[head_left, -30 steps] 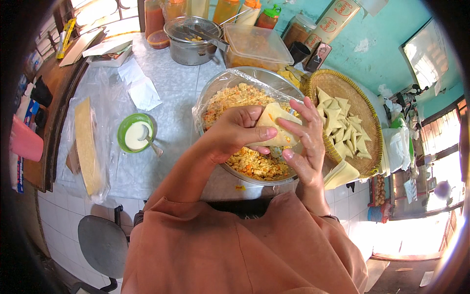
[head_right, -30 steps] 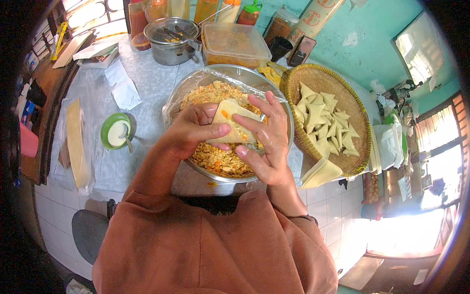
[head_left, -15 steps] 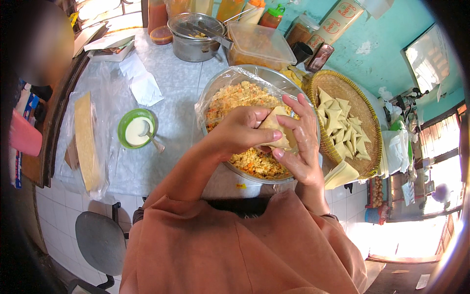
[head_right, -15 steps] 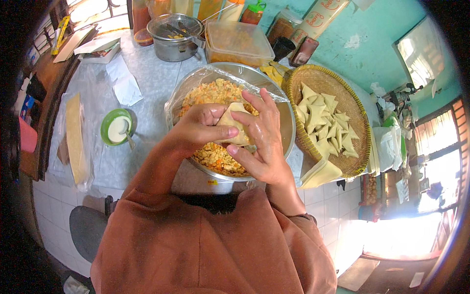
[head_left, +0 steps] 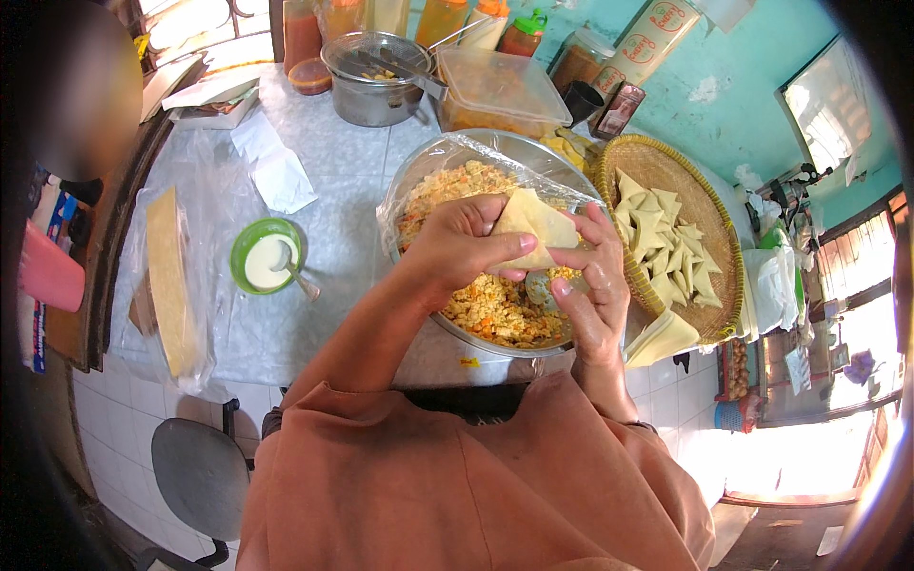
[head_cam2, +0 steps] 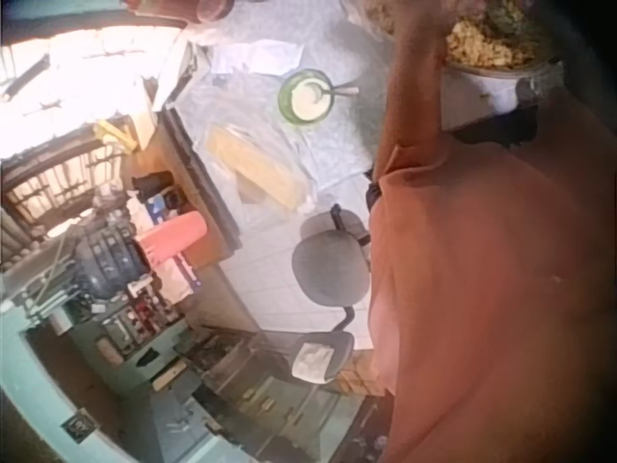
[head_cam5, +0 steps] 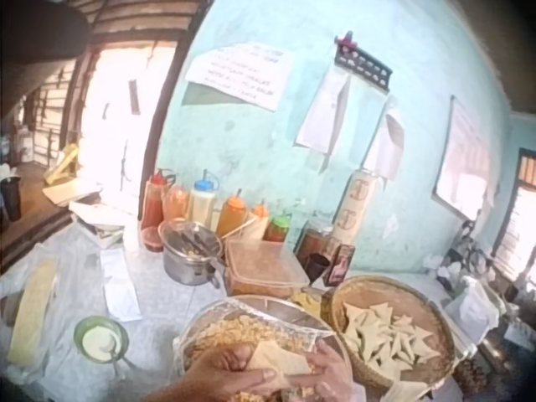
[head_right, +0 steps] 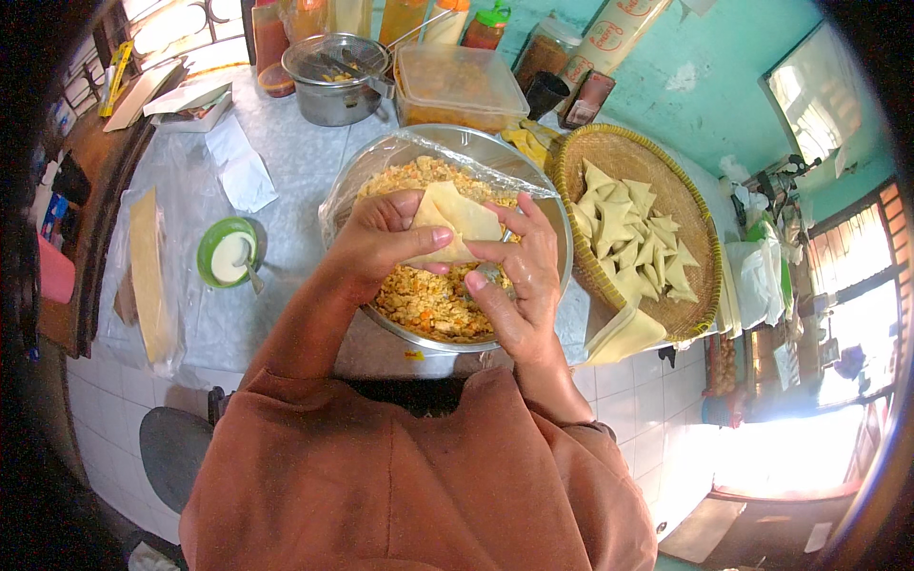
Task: The person assembles samosas by placing a filling mixture into triangular pastry sheets, folding them into a cone shape, and sealing the edges with a liquid adhesive. The finished samosas are placed into a woven basket on the table.
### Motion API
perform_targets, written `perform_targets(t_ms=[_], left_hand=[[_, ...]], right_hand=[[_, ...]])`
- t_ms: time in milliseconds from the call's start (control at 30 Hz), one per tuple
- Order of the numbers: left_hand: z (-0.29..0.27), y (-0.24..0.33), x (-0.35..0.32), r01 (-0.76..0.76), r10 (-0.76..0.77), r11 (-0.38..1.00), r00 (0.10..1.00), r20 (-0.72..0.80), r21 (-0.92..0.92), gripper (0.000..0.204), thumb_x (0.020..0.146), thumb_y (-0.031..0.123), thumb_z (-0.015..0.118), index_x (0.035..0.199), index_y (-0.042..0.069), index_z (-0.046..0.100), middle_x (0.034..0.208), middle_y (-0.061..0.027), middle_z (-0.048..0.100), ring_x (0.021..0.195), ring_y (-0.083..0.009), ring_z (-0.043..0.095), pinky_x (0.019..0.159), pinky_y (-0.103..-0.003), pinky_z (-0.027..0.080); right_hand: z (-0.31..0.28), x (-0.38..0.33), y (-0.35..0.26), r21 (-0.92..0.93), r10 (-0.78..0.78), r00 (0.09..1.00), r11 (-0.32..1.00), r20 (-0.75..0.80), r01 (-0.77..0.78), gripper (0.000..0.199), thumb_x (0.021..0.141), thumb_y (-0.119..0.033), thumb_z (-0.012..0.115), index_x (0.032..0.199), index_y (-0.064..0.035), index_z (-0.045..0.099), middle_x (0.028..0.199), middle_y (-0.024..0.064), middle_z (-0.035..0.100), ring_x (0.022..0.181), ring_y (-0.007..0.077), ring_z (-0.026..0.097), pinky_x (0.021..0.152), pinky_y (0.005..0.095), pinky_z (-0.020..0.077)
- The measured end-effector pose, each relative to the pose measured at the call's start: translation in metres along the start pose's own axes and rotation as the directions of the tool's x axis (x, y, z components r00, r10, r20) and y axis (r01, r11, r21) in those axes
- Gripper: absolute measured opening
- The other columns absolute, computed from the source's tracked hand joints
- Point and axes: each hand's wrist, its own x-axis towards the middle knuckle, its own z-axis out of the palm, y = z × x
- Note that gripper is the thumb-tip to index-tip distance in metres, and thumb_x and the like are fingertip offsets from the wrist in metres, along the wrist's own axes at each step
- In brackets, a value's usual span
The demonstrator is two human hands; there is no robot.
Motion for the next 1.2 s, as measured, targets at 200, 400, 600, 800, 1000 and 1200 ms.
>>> perform_targets(t_ms=[200,400,600,800,1000,1200], left_hand=[[0.001,0.002,-0.002,0.079,-0.079,0.997,0.996,0.039,-0.004,0.033,0.082,0.009,0.061,0.112,-0.002,0.054,0.101,-0.009,0.062,0.086,-0.0139,0.062,0.069,-0.025,0.054],[0.0,0.003,-0.003,0.077,-0.076,0.997,0.995,0.069,-0.011,0.034,0.082,0.011,0.061,0.113,-0.002,0.054,0.101,-0.0097,0.062,0.085,-0.0147,0.062,0.068,-0.026,0.054],[0.0,0.006,-0.006,0.077,-0.077,0.997,0.992,0.095,0.001,0.035,0.081,0.012,0.061,0.112,-0.002,0.053,0.1,-0.01,0.062,0.085,-0.0169,0.063,0.067,-0.025,0.054],[0.004,0.005,-0.011,0.046,-0.044,0.999,0.992,0.12,-0.013,0.036,0.082,0.016,0.062,0.112,-0.002,0.053,0.099,-0.009,0.062,0.085,-0.0161,0.062,0.067,-0.025,0.053],[0.018,0.005,-0.019,0.02,-0.026,0.999,0.986,0.163,0.039,0.035,0.082,0.019,0.061,0.111,-0.001,0.054,0.1,-0.0088,0.062,0.088,-0.0161,0.061,0.069,-0.024,0.052],[0.057,0.003,-0.049,-0.103,0.103,0.993,0.995,0.001,0.049,0.038,0.082,0.021,0.061,0.112,-0.001,0.053,0.1,-0.0115,0.062,0.084,-0.0165,0.063,0.069,-0.026,0.053]], right_hand=[[-0.007,0.004,-0.001,-0.036,0.026,0.999,0.999,0.022,-0.025,0.025,0.072,-0.015,0.062,0.095,-0.0072,0.065,0.119,0.0182,0.051,0.123,0.0386,0.033,0.102,0.0475,0.0238],[-0.006,0.001,-0.005,-0.124,-0.021,0.991,0.992,0.13,0.038,0.031,0.072,-0.02,0.062,0.1,-0.0065,0.065,0.122,0.0182,0.049,0.125,0.0399,0.03,0.103,0.0486,0.0217],[-0.013,0.0,-0.011,-0.197,-0.082,0.981,0.973,0.177,0.117,0.035,0.072,-0.022,0.062,0.103,-0.0083,0.065,0.123,0.0185,0.048,0.126,0.0412,0.029,0.102,0.0487,0.0214],[-0.018,-0.011,-0.024,-0.307,-0.126,0.979,0.936,0.158,0.17,0.038,0.071,-0.023,0.063,0.107,-0.0094,0.065,0.124,0.0189,0.048,0.125,0.0421,0.029,0.102,0.0493,0.0227],[-0.032,-0.033,-0.051,-0.39,-0.189,0.975,0.894,0.115,0.22,0.039,0.07,-0.02,0.065,0.107,-0.0089,0.064,0.126,0.0205,0.044,0.125,0.0435,0.029,0.102,0.0494,0.024],[-0.049,-0.076,-0.06,-0.093,-0.175,0.96,0.976,0.22,0.199,0.029,0.074,-0.015,0.063,0.101,-0.0049,0.063,0.104,0.0141,0.058,0.093,0.0318,0.055,0.082,0.0392,0.0431]])
